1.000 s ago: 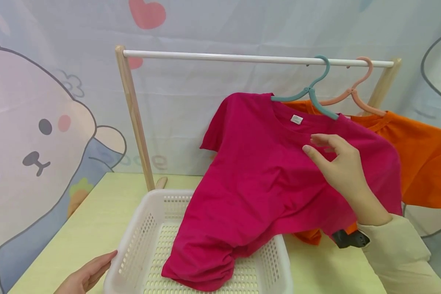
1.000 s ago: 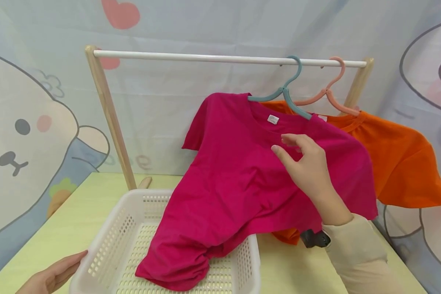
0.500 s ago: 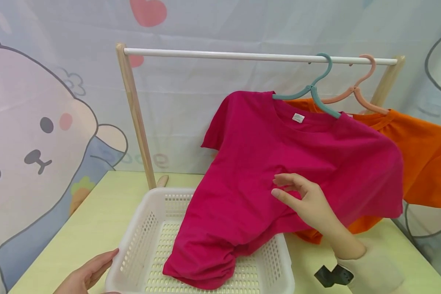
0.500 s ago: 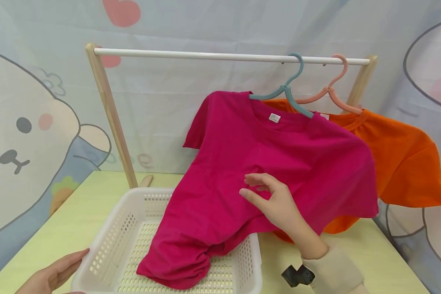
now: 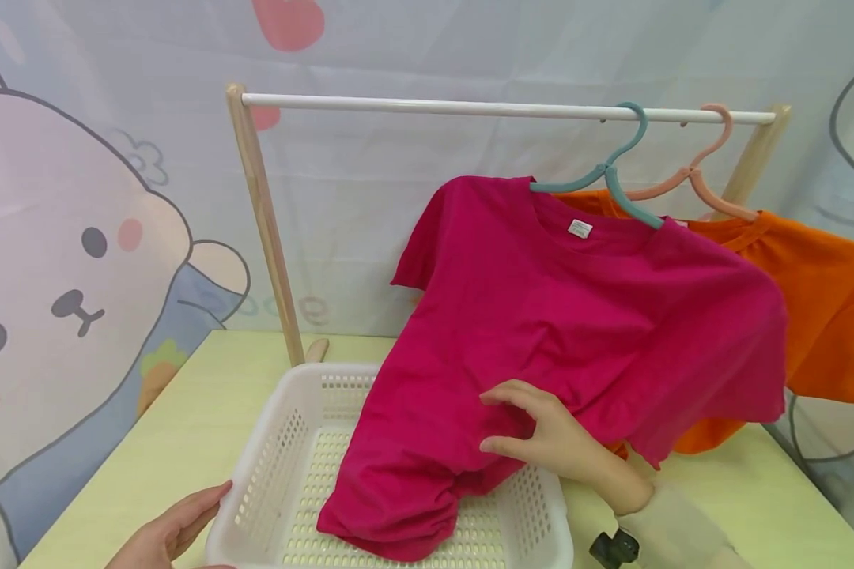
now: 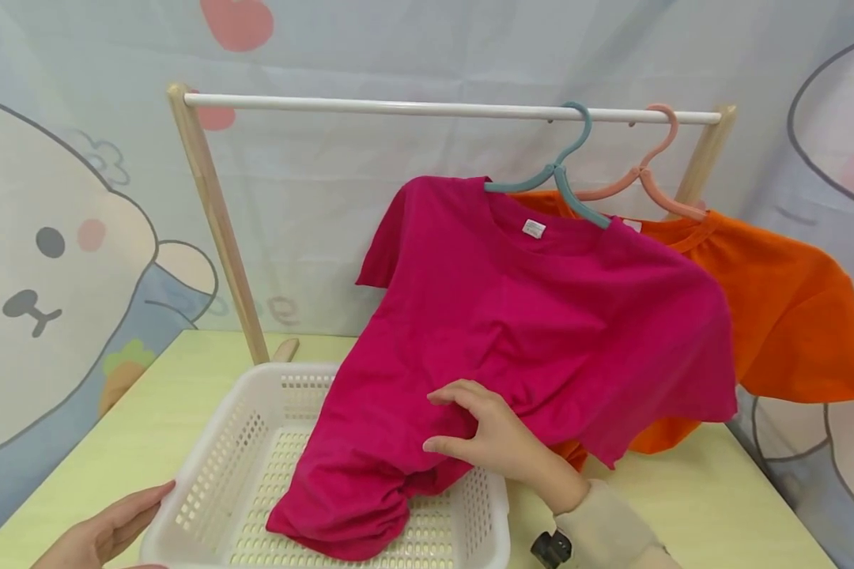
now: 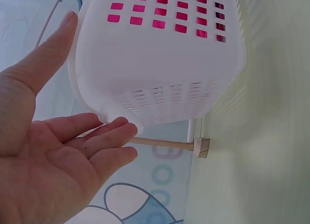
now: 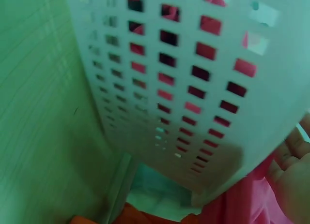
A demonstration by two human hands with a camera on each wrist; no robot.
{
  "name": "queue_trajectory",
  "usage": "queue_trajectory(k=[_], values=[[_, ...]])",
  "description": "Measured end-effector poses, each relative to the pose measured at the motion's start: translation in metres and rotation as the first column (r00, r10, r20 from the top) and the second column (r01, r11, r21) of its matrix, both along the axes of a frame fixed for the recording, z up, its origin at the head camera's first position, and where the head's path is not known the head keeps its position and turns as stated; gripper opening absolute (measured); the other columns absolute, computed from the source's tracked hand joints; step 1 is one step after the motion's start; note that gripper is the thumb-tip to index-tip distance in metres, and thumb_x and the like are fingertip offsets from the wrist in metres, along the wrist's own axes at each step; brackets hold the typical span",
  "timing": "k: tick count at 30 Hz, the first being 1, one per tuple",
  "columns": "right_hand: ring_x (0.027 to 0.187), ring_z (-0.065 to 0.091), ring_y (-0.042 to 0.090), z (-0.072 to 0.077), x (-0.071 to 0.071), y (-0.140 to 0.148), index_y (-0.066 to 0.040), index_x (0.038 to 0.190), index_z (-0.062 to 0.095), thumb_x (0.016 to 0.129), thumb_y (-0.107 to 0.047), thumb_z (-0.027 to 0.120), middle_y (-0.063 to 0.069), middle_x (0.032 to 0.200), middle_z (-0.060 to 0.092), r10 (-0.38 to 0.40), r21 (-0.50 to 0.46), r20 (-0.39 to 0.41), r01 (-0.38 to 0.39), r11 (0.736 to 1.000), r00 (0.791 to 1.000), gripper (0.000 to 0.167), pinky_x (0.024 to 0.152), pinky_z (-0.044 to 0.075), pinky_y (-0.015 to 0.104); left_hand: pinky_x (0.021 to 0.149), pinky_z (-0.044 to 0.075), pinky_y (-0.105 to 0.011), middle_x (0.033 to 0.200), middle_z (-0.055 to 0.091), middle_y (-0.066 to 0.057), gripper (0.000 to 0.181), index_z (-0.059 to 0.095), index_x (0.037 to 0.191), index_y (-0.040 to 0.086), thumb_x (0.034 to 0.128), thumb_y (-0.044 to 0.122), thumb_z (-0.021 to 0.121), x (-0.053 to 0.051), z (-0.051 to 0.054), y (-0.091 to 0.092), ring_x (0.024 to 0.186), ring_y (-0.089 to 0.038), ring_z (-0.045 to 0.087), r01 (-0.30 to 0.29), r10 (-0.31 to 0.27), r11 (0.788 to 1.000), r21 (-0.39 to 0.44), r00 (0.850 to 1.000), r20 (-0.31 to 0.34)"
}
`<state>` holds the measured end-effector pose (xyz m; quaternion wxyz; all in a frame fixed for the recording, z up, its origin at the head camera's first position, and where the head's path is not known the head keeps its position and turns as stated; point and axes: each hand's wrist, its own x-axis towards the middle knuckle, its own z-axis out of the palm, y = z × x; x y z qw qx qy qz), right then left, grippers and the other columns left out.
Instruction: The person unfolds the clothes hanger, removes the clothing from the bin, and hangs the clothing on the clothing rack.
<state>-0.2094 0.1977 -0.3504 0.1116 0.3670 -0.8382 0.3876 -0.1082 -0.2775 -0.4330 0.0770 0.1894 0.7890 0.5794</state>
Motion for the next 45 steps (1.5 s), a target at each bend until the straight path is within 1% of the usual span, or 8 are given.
queue_trajectory(k=[2, 5, 10, 15, 20, 28, 40, 45], values=[[0.110, 0.057, 0.013, -0.004, -0.002, 0.000, -0.006, 0.117, 0.065, 0.074, -0.023, 0.085, 0.002, 0.115, 0.064, 0.015, 0.014, -0.008, -0.015, 1.000, 1.000, 0.051, 0.095, 0.045, 0.026, 0.085, 0.043, -0.011, 0.134, 0.039, 0.035, 0.084, 0.037, 0.134, 0.053, 0.0823, -0.004, 0.071, -0.002, -0.005, -0.003, 0.119, 0.016, 0.040, 0.047, -0.046, 0.999, 0.006, 0.993, -0.105], [0.110, 0.056, 0.013, -0.007, -0.004, -0.001, -0.007, 0.118, 0.064, 0.072, -0.025, 0.086, 0.000, 0.116, 0.062, 0.013, 0.047, 0.006, -0.013, 0.999, 1.000, 0.054, 0.095, 0.046, 0.029, 0.086, 0.042, -0.011, 0.137, 0.037, 0.032, 0.088, 0.036, 0.135, 0.057, 0.0819, -0.004, 0.072, -0.004, -0.011, -0.007, 0.121, 0.013, 0.040, 0.078, -0.077, 0.997, -0.002, 0.977, -0.199], [0.112, 0.054, 0.016, -0.011, -0.010, -0.003, -0.008, 0.120, 0.064, 0.074, -0.033, 0.084, -0.002, 0.118, 0.059, -0.001, 0.148, 0.021, -0.002, 0.989, 1.000, 0.056, 0.095, 0.047, 0.034, 0.086, 0.042, -0.011, 0.137, 0.037, 0.032, 0.087, 0.035, 0.130, 0.060, 0.0830, -0.004, 0.071, -0.007, -0.014, -0.010, 0.121, 0.013, 0.040, 0.081, -0.077, 0.997, 0.015, 0.982, -0.174], [0.109, 0.053, 0.017, -0.016, -0.017, -0.005, -0.007, 0.121, 0.063, 0.076, -0.037, 0.082, -0.001, 0.116, 0.058, -0.001, 0.251, -0.012, 0.003, 0.968, 1.000, 0.057, 0.095, 0.046, 0.036, 0.087, 0.041, -0.009, 0.139, 0.037, 0.030, 0.091, 0.034, 0.137, 0.055, 0.0805, -0.006, 0.072, -0.008, -0.015, -0.008, 0.122, 0.012, 0.040, 0.085, -0.082, 0.996, -0.002, 0.965, -0.248], [0.109, 0.053, 0.018, -0.017, -0.020, -0.009, -0.008, 0.119, 0.065, 0.075, -0.034, 0.082, -0.001, 0.114, 0.059, -0.021, 0.318, -0.038, 0.032, 0.947, 0.999, 0.055, 0.096, 0.045, 0.039, 0.088, 0.040, -0.009, 0.139, 0.037, 0.030, 0.093, 0.034, 0.135, 0.057, 0.0799, -0.007, 0.071, -0.008, -0.017, -0.008, 0.122, 0.012, 0.040, 0.097, -0.092, 0.995, 0.008, 0.965, -0.246], [0.106, 0.055, 0.017, -0.021, -0.025, -0.014, -0.011, 0.115, 0.068, 0.071, -0.044, 0.082, -0.003, 0.112, 0.061, -0.028, 0.390, -0.090, 0.061, 0.919, 0.996, 0.057, 0.094, 0.044, 0.040, 0.089, 0.039, -0.008, 0.140, 0.037, 0.028, 0.095, 0.034, 0.136, 0.057, 0.0792, -0.010, 0.070, -0.010, -0.018, -0.009, 0.124, 0.012, 0.039, 0.124, -0.112, 0.992, 0.031, 0.960, -0.257], [0.084, 0.060, 0.008, -0.023, -0.026, -0.016, -0.014, 0.094, 0.075, 0.081, -0.024, 0.076, -0.008, 0.089, 0.069, -0.006, 0.427, -0.169, 0.079, 0.901, 0.986, 0.017, 0.079, 0.045, 0.032, 0.089, 0.039, -0.009, 0.141, 0.036, 0.029, 0.094, 0.034, 0.137, 0.056, 0.0805, -0.012, 0.068, -0.009, -0.018, -0.009, 0.124, 0.012, 0.039, 0.122, -0.110, 0.992, 0.036, 0.966, -0.236], [0.081, 0.063, 0.009, -0.024, -0.027, -0.016, -0.012, 0.089, 0.076, 0.083, -0.017, 0.073, -0.006, 0.086, 0.070, -0.001, 0.403, -0.180, 0.075, 0.912, 0.984, 0.008, 0.077, 0.048, 0.032, 0.088, 0.040, -0.009, 0.140, 0.036, 0.030, 0.092, 0.035, 0.141, 0.049, 0.0796, -0.010, 0.070, -0.005, -0.013, -0.007, 0.123, 0.012, 0.039, 0.092, -0.087, 0.996, 0.007, 0.967, -0.240]])
